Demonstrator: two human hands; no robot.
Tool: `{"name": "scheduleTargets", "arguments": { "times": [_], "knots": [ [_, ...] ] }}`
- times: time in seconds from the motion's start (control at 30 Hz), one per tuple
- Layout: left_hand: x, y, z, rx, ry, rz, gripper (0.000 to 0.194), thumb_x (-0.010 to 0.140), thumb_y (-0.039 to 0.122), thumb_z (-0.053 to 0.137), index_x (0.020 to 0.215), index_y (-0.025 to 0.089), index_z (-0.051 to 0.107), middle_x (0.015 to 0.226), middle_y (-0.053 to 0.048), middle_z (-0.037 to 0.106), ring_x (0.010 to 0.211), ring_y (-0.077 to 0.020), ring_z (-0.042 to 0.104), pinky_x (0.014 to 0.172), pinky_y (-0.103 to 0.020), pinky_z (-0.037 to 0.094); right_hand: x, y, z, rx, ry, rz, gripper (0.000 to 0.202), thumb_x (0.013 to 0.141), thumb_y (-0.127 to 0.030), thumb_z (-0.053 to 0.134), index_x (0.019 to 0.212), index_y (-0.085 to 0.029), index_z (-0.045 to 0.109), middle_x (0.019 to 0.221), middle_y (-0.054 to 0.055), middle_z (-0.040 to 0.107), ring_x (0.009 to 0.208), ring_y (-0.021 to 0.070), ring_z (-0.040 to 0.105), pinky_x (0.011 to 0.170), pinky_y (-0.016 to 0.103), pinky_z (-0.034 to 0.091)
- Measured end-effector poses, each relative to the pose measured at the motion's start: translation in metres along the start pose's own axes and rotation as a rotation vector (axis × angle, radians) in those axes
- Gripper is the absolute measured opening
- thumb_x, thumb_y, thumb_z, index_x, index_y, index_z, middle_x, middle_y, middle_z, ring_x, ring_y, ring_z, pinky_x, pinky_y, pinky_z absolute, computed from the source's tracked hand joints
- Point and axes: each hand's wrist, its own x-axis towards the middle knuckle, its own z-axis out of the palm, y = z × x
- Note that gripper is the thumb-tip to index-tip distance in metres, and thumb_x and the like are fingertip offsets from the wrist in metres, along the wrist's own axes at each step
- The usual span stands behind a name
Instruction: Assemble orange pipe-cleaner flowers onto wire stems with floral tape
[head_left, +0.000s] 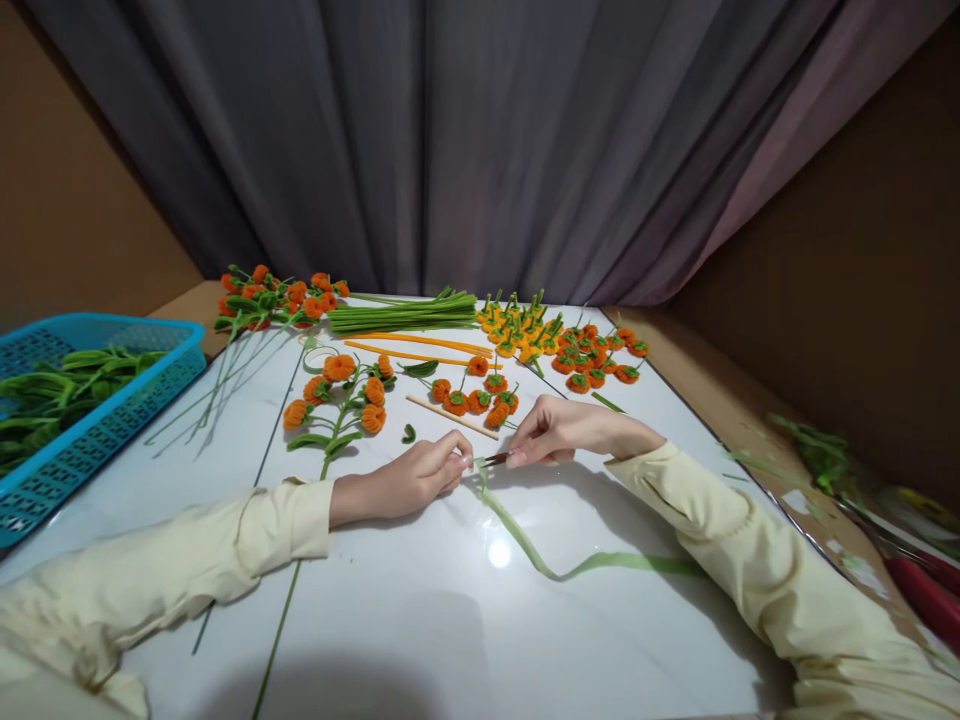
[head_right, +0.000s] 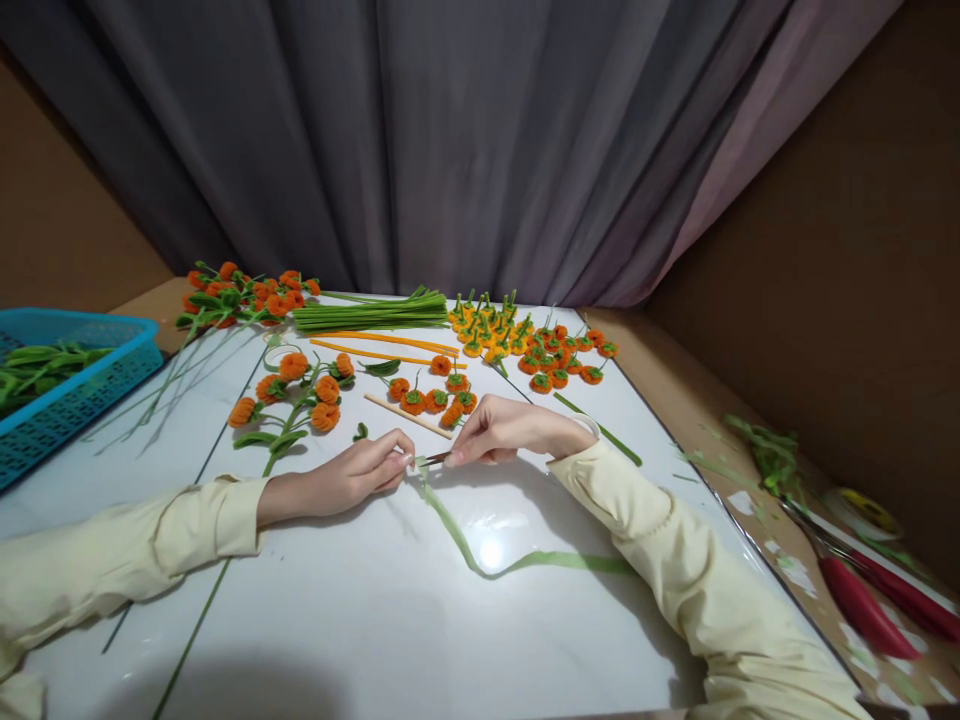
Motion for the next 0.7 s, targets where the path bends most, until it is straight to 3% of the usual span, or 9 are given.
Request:
{"name": "scheduleTargets", "arguments": {
  "times": [0.7],
  "knots": [
    [-0.0019, 0.0023, -0.0025, 0.117, -0.037, -0.009, 0.017, 0.094, 0.035, 0.03, 0.088, 0.02, 0.037, 0.062, 0.006, 0.042, 0.054, -0.011, 0.035, 0.055, -0.022, 0.03, 0.0044, 0.0012, 0.0052, 0.093, -0.049, 0.059, 0.033, 0.068, -0.037, 0.073, 0.083, -0.008, 0.072, 0.048, -0.005, 0.041, 0.045, 0.005, 0.029, 0.039, 0.02, 0.016]
  ]
}}
